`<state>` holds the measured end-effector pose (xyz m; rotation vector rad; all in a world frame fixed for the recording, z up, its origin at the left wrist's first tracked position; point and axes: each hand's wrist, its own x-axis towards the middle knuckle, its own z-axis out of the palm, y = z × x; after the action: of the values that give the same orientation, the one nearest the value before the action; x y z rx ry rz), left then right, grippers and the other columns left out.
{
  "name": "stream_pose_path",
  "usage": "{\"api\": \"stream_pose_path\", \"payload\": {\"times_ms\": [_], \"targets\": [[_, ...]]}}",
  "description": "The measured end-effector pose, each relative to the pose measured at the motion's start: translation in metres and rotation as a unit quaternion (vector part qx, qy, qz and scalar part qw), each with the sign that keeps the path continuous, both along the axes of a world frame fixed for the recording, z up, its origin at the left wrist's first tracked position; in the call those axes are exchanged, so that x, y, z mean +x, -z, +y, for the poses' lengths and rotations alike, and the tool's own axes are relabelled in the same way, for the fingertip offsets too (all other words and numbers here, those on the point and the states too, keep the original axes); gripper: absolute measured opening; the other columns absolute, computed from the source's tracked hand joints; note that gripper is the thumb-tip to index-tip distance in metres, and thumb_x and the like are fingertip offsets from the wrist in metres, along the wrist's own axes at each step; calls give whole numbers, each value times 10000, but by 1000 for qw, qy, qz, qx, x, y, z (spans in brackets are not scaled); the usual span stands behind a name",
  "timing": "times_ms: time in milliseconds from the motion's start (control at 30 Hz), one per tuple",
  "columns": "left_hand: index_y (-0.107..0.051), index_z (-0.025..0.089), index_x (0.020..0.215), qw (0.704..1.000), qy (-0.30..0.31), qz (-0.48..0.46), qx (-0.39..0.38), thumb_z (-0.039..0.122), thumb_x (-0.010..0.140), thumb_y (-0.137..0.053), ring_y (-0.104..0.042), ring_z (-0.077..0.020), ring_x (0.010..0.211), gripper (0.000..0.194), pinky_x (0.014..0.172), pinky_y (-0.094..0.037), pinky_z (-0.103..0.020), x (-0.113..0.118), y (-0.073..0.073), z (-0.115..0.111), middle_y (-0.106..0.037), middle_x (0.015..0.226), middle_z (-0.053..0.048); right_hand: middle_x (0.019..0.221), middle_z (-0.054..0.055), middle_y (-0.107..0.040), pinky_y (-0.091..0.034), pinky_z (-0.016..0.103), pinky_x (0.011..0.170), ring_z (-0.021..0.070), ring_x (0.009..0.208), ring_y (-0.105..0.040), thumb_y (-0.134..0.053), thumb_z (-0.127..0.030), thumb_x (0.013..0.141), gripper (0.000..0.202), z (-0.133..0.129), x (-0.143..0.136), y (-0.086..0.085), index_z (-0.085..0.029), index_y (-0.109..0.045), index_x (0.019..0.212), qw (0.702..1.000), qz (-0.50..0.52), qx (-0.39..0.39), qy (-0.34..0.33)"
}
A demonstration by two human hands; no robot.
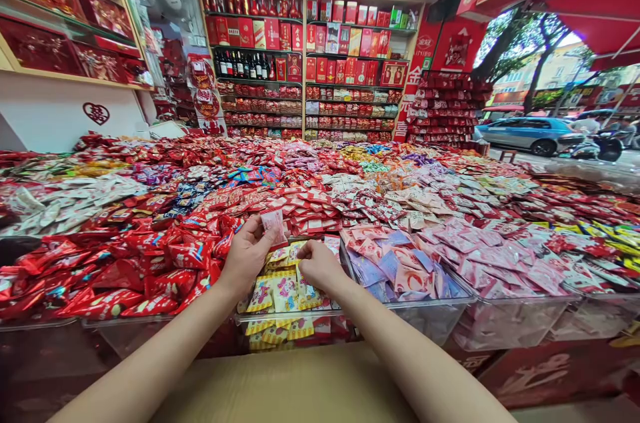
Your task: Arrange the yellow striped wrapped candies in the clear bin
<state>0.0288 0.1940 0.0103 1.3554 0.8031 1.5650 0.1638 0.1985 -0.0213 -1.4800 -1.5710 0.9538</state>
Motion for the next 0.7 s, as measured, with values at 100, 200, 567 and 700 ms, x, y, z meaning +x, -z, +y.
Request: {"api": "stream_pose_path", "payload": {"times_ms": [100,200,567,700], "targets": [[-586,192,899,1000,-4,-6,0,315,690,-622,-603,-139,703,246,663,-487,-256,-1,2,1,-644,823,-6,598,-4,-534,-343,240,488,116,511,-462,-413,-46,513,230,1,2,2,-178,-520,667,999,-28,17,-6],[-579,190,903,1000,14,-13,-12,325,685,-628,-594,-126,640,261,637,-492,-258,-1,3,1,-634,750,6,652,17,-559,-358,240,529,133,589,-491,-407,-40,513,230,1,4,1,-171,-523,663,997,-66,27,-15],[-568,184,930,999,33,-24,-36,320,703,-604,-609,-133,692,267,653,-489,-266,-2,2,1,-643,826,-12,687,35,-622,-368,242,608,149,663,-530,-441,-37,537,208,-9,2,-2,-165,-573,635,972,-215,86,-48],[-576,191,916,997,42,-35,-47,221,697,-567,-612,-135,690,221,671,-484,-271,-3,-1,-1,-651,790,4,698,46,-618,-379,270,642,157,679,-531,-396,-44,607,214,-11,-1,-7,-163,-566,656,976,-142,166,-2]]}}
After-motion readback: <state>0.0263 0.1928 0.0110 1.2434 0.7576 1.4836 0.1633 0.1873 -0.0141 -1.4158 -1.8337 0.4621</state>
